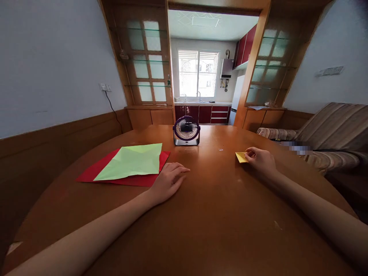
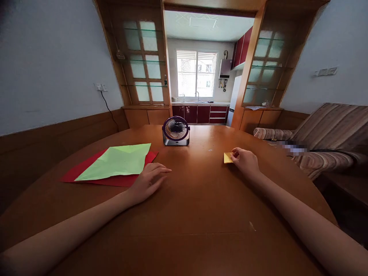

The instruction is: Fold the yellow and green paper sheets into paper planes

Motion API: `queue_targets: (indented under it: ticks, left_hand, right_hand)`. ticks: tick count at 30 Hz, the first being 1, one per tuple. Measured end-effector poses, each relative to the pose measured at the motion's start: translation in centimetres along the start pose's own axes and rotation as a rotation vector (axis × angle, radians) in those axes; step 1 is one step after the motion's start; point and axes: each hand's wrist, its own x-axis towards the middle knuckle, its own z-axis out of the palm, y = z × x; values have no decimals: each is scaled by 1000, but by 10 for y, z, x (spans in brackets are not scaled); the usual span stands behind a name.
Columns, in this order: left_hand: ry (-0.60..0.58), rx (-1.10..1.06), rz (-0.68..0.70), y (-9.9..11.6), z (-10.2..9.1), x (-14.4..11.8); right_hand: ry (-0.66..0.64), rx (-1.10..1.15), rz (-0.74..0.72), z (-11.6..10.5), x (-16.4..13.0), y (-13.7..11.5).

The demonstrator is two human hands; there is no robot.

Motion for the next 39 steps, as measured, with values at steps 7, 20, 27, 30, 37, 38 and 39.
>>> queue_targets:
  ticks: [7, 20, 27, 30, 37, 38, 39]
  left_hand:
    - [-9, -3, 25, -1, 2, -1]
    - [-14, 8, 70, -1, 1, -1]
    - [-27, 5, 59, -1, 1, -1]
    - [-29, -6, 61, -2, 2, -1]
    - [-40, -6, 80, -1, 2, 0]
    - [-39, -8, 83, -1, 2, 0]
    - [-36, -10, 84, 0, 2, 0]
  right_hand:
    - [-71, -118, -67, 0, -1, 4]
    - [-136, -154, -71, 1, -3, 1]
    - [-91, -164, -70, -8, -1, -4]
    - [-47, -182, -64, -16, 4, -4]
    - [46, -123, -120, -35, 13, -29]
    - [48, -108, -149, -37, 14, -37]
    - [52, -93, -186, -37, 14, -46]
